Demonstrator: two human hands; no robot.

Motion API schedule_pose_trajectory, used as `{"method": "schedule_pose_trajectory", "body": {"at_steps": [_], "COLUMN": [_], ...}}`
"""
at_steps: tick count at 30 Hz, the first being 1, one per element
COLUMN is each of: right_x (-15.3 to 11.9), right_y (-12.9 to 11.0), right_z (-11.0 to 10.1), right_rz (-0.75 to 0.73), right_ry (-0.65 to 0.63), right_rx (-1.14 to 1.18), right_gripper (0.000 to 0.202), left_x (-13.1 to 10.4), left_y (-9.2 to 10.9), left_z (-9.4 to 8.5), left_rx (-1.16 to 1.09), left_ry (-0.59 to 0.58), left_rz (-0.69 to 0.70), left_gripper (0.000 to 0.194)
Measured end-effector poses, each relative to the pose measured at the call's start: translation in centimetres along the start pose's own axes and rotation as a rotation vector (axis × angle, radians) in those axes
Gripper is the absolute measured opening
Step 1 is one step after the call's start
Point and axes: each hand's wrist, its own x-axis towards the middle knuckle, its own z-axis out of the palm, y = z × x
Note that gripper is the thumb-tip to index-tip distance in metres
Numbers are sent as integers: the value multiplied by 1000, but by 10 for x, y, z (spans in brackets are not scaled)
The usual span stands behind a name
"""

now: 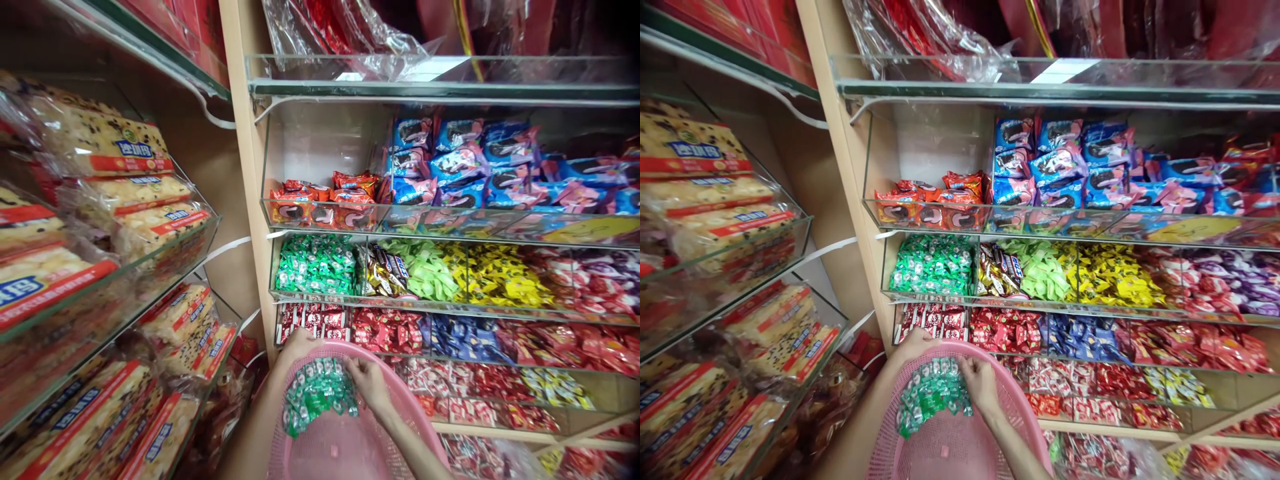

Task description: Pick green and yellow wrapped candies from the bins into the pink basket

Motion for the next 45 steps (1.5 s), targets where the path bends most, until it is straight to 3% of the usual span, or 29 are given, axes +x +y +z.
{"method": "schedule_pose_trajectory", "body": {"at_steps": [7, 12, 17, 20, 24, 34, 39, 42, 45], "right_x": [5, 46, 92, 108, 119, 116, 117, 118, 114], "right_y": [-91, -157, -192, -200, -202, -201, -197, -196, -197], "right_z": [-16, -31, -29, -25, -21, -27, -28, -29, -32], "right_rz": [-410, -735, -808, -782, -775, -784, -776, -755, -679], "right_ry": [18, 56, 49, 2, -39, -37, 94, 164, 150], "right_rx": [-187, -426, -880, -1080, -1179, -1108, -922, -664, -366], "right_gripper": [39, 20, 19, 18, 19, 12, 15, 14, 13], "left_x": [1, 7, 9, 11, 12, 6, 5, 6, 6], "left_y": [-6, -12, -12, -15, -17, -10, -10, -10, -11], "left_z": [3, 5, 4, 4, 5, 1, 1, 1, 1], "left_rx": [-156, -138, -75, -74, -76, -65, -65, -54, -63], "left_ry": [-11, 9, -4, -13, -4, -14, -15, -10, -6], "left_rz": [-30, -20, -31, -28, 2, 8, 11, 13, 4], "left_gripper": [50, 49, 51, 50, 49, 44, 43, 43, 43]}}
